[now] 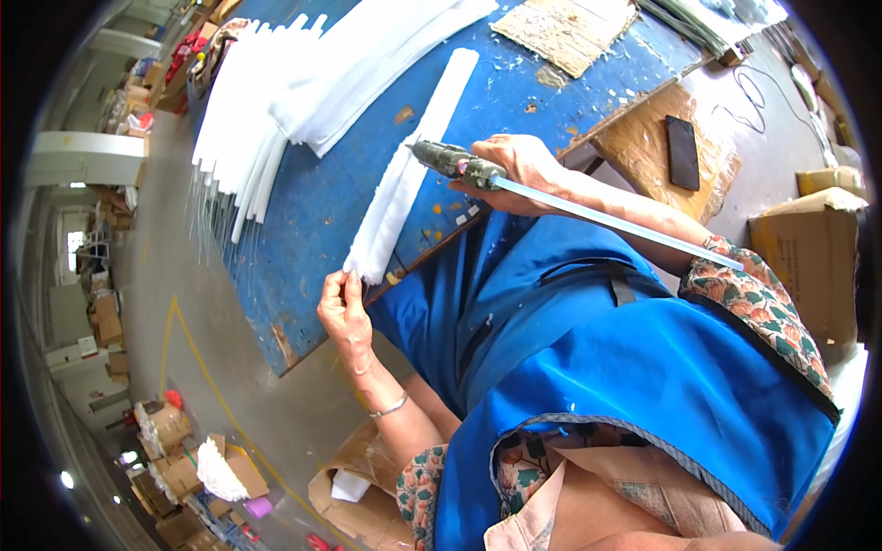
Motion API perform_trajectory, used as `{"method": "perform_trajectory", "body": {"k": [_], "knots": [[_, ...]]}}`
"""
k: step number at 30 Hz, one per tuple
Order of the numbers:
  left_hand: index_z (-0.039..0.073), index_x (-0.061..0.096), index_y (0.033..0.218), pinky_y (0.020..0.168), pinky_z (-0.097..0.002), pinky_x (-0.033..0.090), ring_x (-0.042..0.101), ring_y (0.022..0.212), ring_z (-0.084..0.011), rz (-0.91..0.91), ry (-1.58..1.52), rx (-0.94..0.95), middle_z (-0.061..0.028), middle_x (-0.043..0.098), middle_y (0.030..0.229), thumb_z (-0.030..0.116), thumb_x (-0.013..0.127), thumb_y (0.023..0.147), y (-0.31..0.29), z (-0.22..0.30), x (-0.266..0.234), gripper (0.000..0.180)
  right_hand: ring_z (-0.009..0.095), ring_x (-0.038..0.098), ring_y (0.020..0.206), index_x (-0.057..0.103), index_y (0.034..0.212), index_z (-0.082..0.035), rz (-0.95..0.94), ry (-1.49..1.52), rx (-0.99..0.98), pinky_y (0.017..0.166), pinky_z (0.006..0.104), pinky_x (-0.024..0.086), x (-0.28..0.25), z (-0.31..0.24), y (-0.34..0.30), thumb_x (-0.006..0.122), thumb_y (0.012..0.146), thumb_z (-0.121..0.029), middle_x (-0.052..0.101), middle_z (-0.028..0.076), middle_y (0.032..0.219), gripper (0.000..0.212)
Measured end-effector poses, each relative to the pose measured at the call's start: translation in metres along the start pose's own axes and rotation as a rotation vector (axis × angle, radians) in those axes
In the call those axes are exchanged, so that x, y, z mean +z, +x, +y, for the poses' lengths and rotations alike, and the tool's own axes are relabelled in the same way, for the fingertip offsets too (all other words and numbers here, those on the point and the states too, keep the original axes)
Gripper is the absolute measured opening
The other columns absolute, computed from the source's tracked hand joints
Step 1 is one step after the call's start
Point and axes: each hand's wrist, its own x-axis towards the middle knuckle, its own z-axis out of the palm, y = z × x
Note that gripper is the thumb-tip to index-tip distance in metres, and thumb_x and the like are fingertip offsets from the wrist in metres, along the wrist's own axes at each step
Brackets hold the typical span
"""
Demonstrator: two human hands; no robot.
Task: The worker is assembling foam tubes by rolling foam sheets around rods and securing the edges with a hot glue gun.
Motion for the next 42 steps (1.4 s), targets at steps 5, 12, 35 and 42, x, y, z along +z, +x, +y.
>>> {"method": "perform_trajectory", "body": {"k": [5, 12, 35, 42], "knots": [[-0.003, 0.059, 0.086, 0.065, -0.0218, 0.041, 0.048, 0.071, -0.0072, 0.000, -0.004, -0.005, -0.0001, 0.057, 0.076, 0.009, 0.058, 0.089, 0.0015, -0.0018, 0.0008, 0.012, 0.035, 0.057, 0.063, 0.050, 0.066, -0.005, 0.014, 0.003, -0.001, 0.059, 0.0422, 0.048, 0.0016, 0.0033, 0.0005, 0.065, 0.082, -0.041, 0.053, 0.016, 0.061, 0.041], [-0.003, 0.059, 0.086, 0.065, -0.0220, 0.041, 0.048, 0.072, -0.0077, -0.004, -0.001, -0.004, -0.0003, 0.057, 0.077, 0.009, 0.057, 0.089, 0.0008, 0.0001, 0.0005, 0.012, 0.035, 0.057, 0.063, 0.050, 0.067, -0.006, 0.025, 0.022, -0.009, 0.059, 0.0423, 0.047, -0.0017, 0.0048, -0.0004, 0.068, 0.080, -0.039, 0.054, 0.016, 0.061, 0.039], [-0.003, 0.059, 0.086, 0.067, -0.0220, 0.041, 0.048, 0.073, -0.0075, -0.010, -0.053, -0.012, -0.0005, 0.057, 0.079, 0.008, 0.056, 0.089, 0.0001, -0.0002, 0.0023, 0.011, 0.034, 0.058, 0.065, 0.052, 0.069, -0.005, 0.035, -0.007, -0.031, 0.060, 0.0418, 0.048, -0.0041, 0.0086, -0.0051, 0.069, 0.079, -0.037, 0.054, 0.014, 0.063, 0.037], [-0.003, 0.059, 0.087, 0.066, -0.0214, 0.041, 0.048, 0.073, -0.0070, -0.003, -0.051, -0.010, -0.0001, 0.057, 0.078, 0.008, 0.056, 0.089, 0.0000, -0.0001, 0.0020, 0.011, 0.034, 0.059, 0.068, 0.052, 0.070, -0.005, -0.006, -0.017, 0.028, 0.062, 0.0419, 0.048, -0.0061, 0.0043, -0.0038, 0.068, 0.079, -0.039, 0.056, 0.015, 0.065, 0.038]]}}
